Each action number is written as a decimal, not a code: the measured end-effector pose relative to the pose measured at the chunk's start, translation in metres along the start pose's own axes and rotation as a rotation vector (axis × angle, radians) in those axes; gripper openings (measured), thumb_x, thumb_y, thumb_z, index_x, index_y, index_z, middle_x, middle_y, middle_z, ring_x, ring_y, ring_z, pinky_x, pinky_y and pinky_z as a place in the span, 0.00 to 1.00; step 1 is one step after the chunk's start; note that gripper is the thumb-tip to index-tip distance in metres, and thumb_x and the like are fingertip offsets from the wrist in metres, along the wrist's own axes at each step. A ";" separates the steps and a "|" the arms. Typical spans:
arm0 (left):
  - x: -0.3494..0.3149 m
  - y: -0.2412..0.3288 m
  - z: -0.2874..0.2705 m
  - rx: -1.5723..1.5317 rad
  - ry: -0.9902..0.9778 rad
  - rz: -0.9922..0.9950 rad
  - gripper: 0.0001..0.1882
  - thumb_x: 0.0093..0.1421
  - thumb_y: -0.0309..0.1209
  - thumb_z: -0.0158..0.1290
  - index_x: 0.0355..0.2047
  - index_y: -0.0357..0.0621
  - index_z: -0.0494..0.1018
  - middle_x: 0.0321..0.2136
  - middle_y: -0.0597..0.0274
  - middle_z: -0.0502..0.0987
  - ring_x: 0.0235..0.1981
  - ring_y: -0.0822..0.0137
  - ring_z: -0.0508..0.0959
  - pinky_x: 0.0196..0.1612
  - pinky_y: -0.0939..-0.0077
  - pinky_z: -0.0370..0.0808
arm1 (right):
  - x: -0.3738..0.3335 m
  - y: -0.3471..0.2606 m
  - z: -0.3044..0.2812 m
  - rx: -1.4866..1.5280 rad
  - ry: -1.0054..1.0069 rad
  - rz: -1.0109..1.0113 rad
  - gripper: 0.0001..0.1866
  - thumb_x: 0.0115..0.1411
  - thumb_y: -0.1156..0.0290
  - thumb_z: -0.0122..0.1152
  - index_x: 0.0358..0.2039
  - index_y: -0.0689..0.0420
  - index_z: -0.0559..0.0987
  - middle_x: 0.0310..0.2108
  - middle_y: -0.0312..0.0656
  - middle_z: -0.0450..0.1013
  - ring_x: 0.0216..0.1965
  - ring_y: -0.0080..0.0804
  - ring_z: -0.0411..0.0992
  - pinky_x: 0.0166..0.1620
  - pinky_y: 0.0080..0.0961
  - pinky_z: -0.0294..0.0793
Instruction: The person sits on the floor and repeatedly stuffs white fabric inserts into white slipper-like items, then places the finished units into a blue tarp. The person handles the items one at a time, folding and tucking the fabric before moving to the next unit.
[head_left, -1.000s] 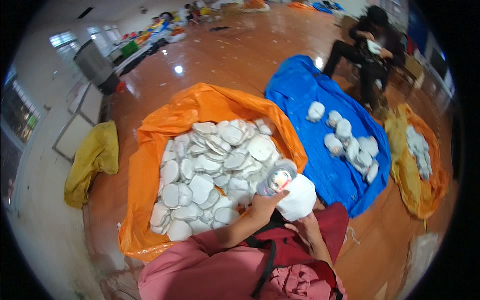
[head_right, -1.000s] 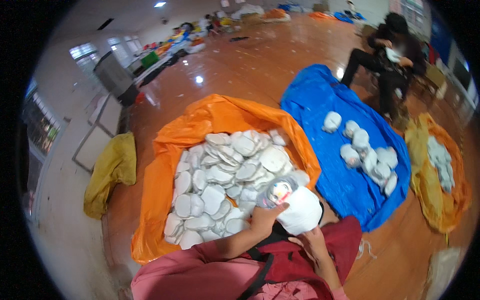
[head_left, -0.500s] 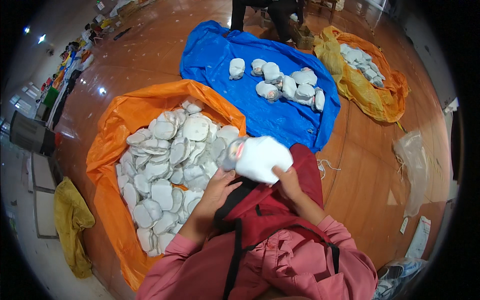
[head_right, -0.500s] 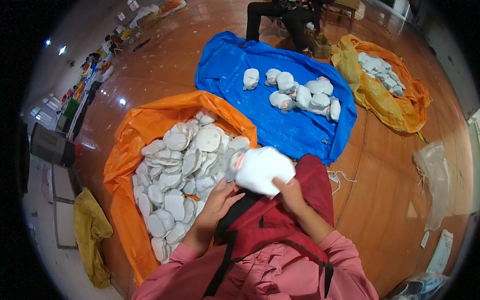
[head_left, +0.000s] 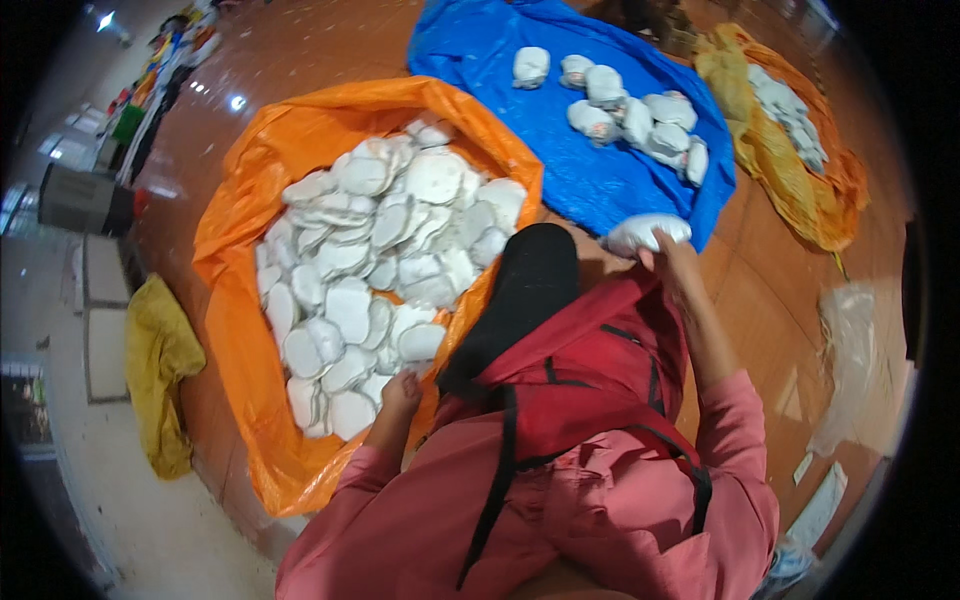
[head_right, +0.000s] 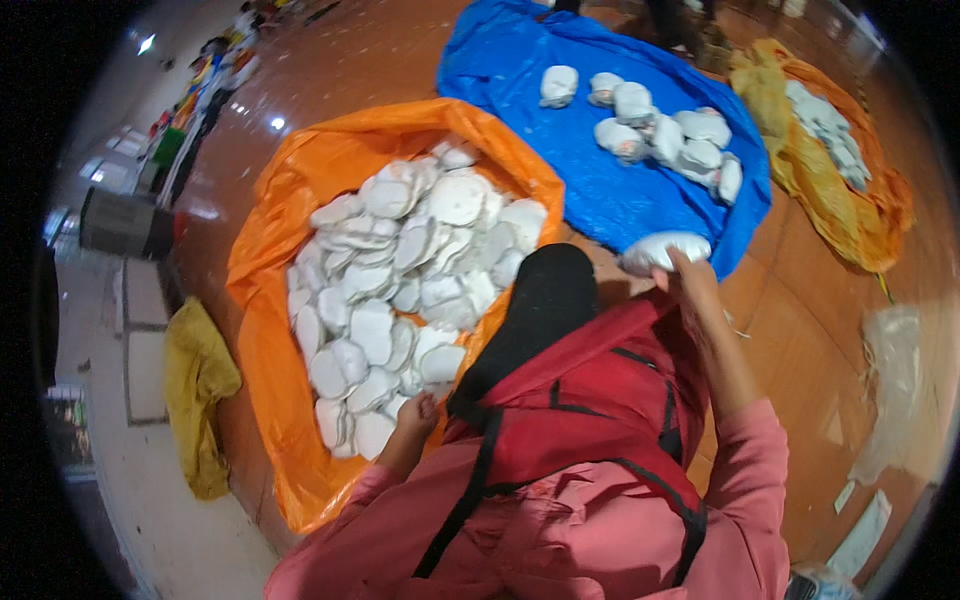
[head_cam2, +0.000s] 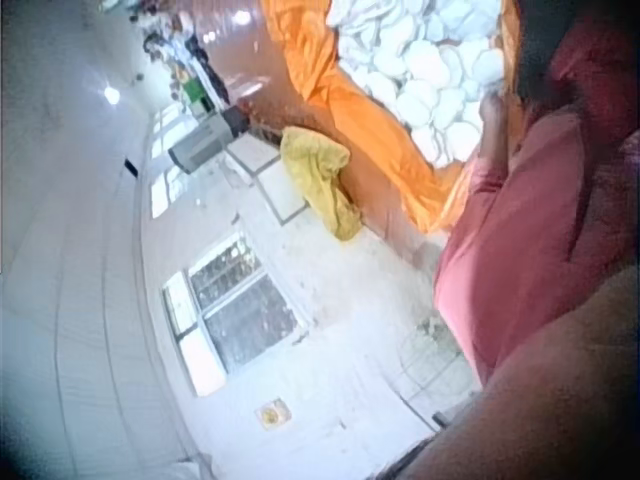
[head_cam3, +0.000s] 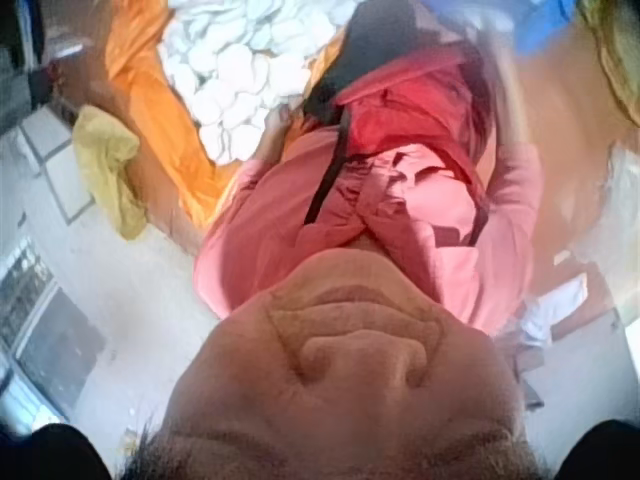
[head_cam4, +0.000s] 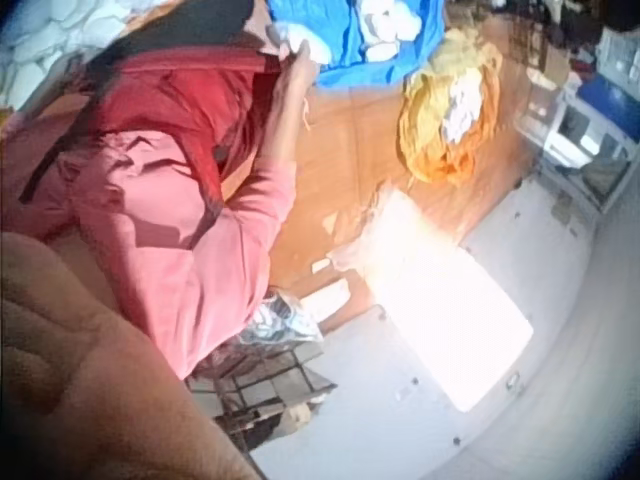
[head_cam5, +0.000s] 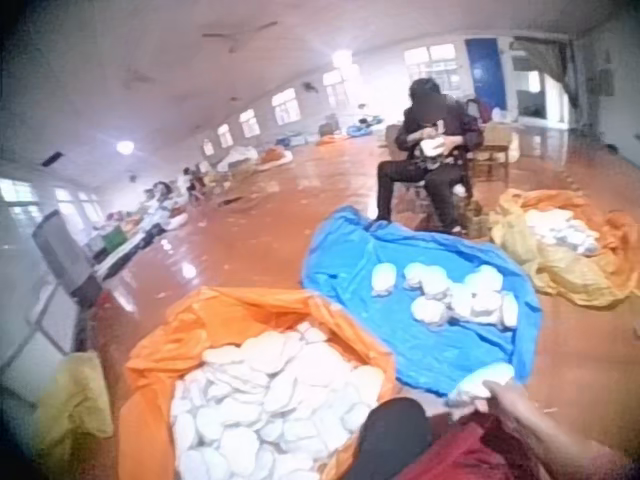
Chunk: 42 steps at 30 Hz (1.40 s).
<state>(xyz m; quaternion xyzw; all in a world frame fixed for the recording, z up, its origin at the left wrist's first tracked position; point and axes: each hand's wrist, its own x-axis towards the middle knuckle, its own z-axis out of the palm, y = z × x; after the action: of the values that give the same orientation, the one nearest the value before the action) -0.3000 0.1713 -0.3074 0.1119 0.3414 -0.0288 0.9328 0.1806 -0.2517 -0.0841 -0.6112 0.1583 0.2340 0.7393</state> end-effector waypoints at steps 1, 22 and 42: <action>0.001 -0.009 -0.001 -0.004 0.260 0.127 0.07 0.61 0.30 0.49 0.38 0.42 0.71 0.25 0.63 0.75 0.20 0.74 0.71 0.24 0.84 0.71 | 0.010 -0.020 0.007 -0.038 -0.028 -0.108 0.17 0.62 0.66 0.57 0.46 0.65 0.72 0.39 0.44 0.75 0.32 0.32 0.76 0.32 0.20 0.77; -0.103 0.075 0.069 1.504 1.576 0.859 0.23 0.51 0.31 0.58 0.46 0.34 0.69 0.42 0.43 0.72 0.47 0.47 0.71 0.51 0.55 0.67 | 0.011 0.045 0.048 -0.316 -0.195 -0.160 0.10 0.64 0.72 0.51 0.44 0.60 0.75 0.34 0.39 0.76 0.34 0.24 0.74 0.39 0.18 0.73; -0.193 0.249 0.085 1.961 2.160 0.717 0.50 0.54 0.47 0.59 0.65 0.32 0.45 0.64 0.33 0.44 0.65 0.42 0.52 0.64 0.60 0.57 | 0.041 0.068 0.041 -0.451 -0.262 -0.111 0.08 0.65 0.72 0.50 0.42 0.57 0.75 0.32 0.34 0.74 0.32 0.20 0.71 0.37 0.15 0.70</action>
<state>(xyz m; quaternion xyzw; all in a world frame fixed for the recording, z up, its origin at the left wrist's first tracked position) -0.3612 0.3898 -0.0730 0.7171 0.6472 0.0781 -0.2467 0.1763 -0.1955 -0.1532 -0.7328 -0.0288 0.2995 0.6103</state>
